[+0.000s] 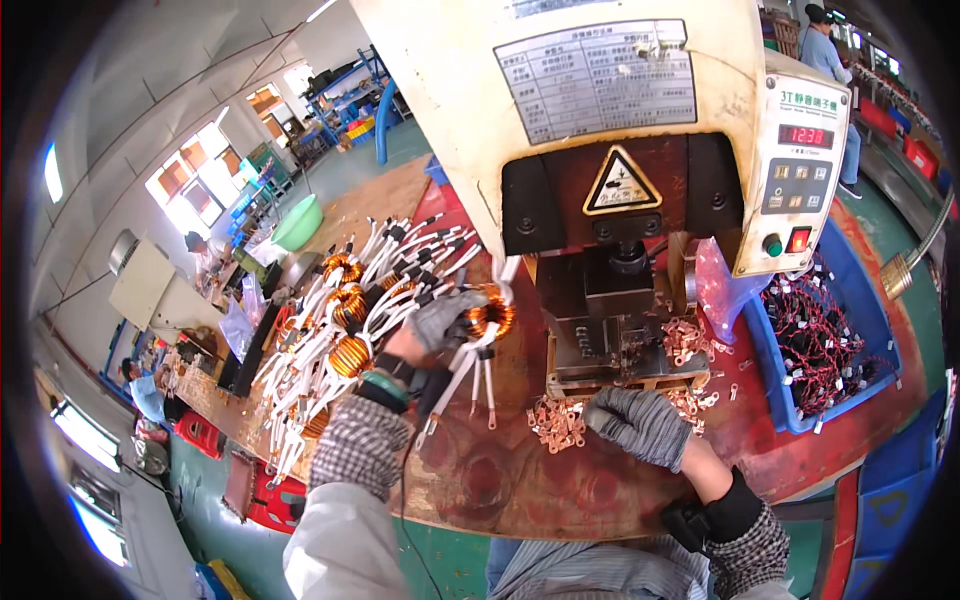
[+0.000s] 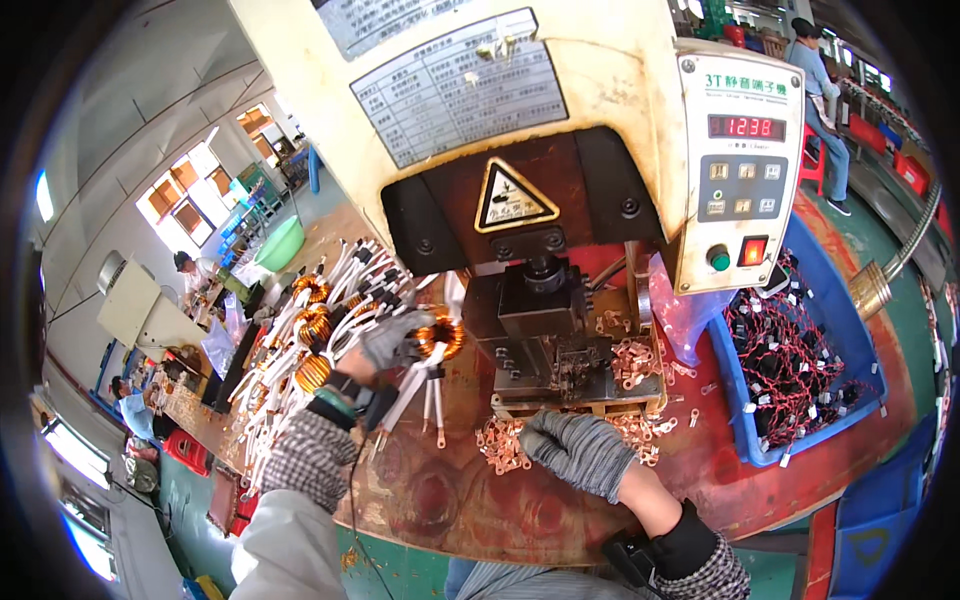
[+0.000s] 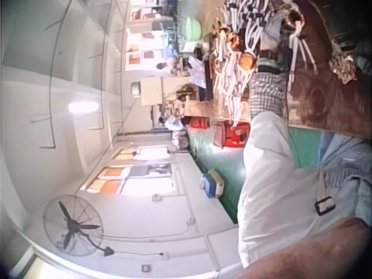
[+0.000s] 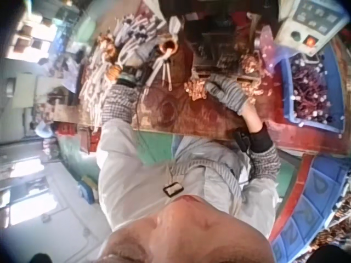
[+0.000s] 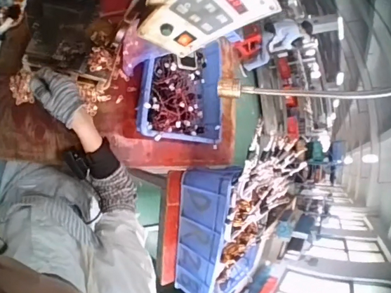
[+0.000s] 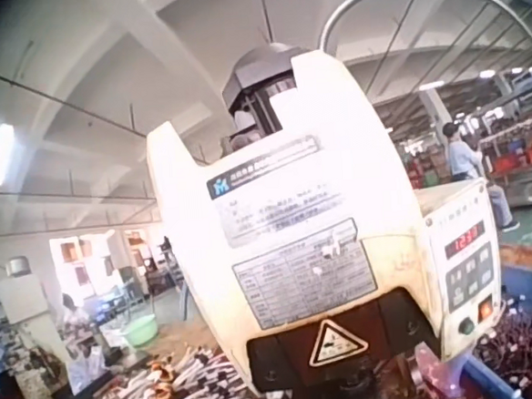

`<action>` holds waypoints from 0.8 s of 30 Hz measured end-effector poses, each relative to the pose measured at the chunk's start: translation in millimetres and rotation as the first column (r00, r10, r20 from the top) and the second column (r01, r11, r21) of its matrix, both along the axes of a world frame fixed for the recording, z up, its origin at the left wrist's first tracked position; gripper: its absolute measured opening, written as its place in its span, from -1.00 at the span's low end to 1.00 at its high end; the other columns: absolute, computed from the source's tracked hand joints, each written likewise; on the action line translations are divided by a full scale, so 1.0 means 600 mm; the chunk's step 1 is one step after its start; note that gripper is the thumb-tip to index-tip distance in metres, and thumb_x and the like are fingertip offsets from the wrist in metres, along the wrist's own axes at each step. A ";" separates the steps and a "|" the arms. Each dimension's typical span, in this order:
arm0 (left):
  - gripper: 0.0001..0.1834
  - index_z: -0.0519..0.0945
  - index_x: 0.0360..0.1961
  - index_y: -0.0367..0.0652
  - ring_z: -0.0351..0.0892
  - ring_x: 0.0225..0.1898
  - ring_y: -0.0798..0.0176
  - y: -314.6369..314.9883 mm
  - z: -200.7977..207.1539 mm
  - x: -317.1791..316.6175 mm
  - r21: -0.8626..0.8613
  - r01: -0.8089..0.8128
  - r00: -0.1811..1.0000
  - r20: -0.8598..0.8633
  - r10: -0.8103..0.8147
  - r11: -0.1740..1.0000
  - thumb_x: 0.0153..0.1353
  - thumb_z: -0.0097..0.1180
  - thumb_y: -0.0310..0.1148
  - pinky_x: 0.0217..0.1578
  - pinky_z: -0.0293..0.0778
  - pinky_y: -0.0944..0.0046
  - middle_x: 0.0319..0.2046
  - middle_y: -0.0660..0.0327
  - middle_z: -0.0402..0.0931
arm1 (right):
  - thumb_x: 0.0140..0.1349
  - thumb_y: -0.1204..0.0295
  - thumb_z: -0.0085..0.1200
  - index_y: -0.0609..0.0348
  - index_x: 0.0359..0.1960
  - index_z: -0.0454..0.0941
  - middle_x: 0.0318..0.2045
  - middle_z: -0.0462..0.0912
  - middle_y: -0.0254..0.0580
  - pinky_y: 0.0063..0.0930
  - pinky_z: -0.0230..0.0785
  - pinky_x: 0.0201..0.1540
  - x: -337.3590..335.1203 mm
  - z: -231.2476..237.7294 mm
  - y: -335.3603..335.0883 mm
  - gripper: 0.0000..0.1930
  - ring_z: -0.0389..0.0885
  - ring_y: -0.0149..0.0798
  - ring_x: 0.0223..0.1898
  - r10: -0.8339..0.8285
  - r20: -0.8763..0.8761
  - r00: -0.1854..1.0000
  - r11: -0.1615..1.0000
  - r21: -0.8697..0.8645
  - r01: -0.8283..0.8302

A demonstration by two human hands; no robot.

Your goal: Crimping metal terminals onto the wires of toroidal inductors using a specialized semi-automatic crimping machine.

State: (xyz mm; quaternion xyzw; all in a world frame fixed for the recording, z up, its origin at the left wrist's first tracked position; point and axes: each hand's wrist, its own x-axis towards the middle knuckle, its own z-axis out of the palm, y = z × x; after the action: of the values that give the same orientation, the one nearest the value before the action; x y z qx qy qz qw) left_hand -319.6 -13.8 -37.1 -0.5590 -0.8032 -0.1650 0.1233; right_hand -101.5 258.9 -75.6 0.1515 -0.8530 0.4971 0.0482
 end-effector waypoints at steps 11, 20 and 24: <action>-0.52 0.30 0.07 -0.21 0.40 -0.05 0.32 0.039 -0.050 0.010 0.133 -0.433 0.419 0.905 0.069 0.892 0.13 0.05 -0.31 -0.13 0.42 0.31 -0.06 0.18 0.40 | 0.13 0.29 -0.02 0.24 -0.34 0.51 -0.40 0.55 0.00 -0.31 0.38 -0.29 -0.006 0.012 -0.001 -0.75 0.53 0.01 -0.34 -0.047 0.029 0.998 0.997 -0.059 0.049; -0.35 0.41 -0.02 -0.16 0.39 -0.08 -0.07 -0.178 0.032 0.134 -0.236 -0.888 0.390 0.067 0.918 0.394 -0.16 0.23 -0.08 -0.06 0.36 0.17 -0.07 -0.09 0.34 | 0.12 0.24 -0.01 0.21 -0.33 0.52 -0.38 0.56 -0.02 -0.29 0.38 -0.25 0.000 -0.002 -0.025 -0.73 0.53 -0.01 -0.33 0.000 -0.076 0.997 0.997 0.080 0.006; -0.20 0.33 0.05 -0.19 0.36 -0.04 -0.10 -0.215 -0.028 0.129 -0.305 -0.849 0.461 -0.032 0.887 0.431 -0.25 0.27 -0.05 -0.03 0.35 0.19 0.00 -0.16 0.24 | 0.15 0.20 -0.06 0.15 -0.32 0.52 -0.41 0.57 -0.07 -0.27 0.38 -0.28 0.000 -0.019 -0.037 -0.72 0.53 -0.04 -0.36 0.057 -0.158 0.986 0.983 0.182 -0.027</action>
State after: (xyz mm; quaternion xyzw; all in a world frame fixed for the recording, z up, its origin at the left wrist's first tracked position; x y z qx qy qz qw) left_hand -241.9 -143.0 -54.0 -0.0643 -0.9963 0.0000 0.0569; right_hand -101.3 236.8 -86.8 0.2131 -0.8841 0.4053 0.0930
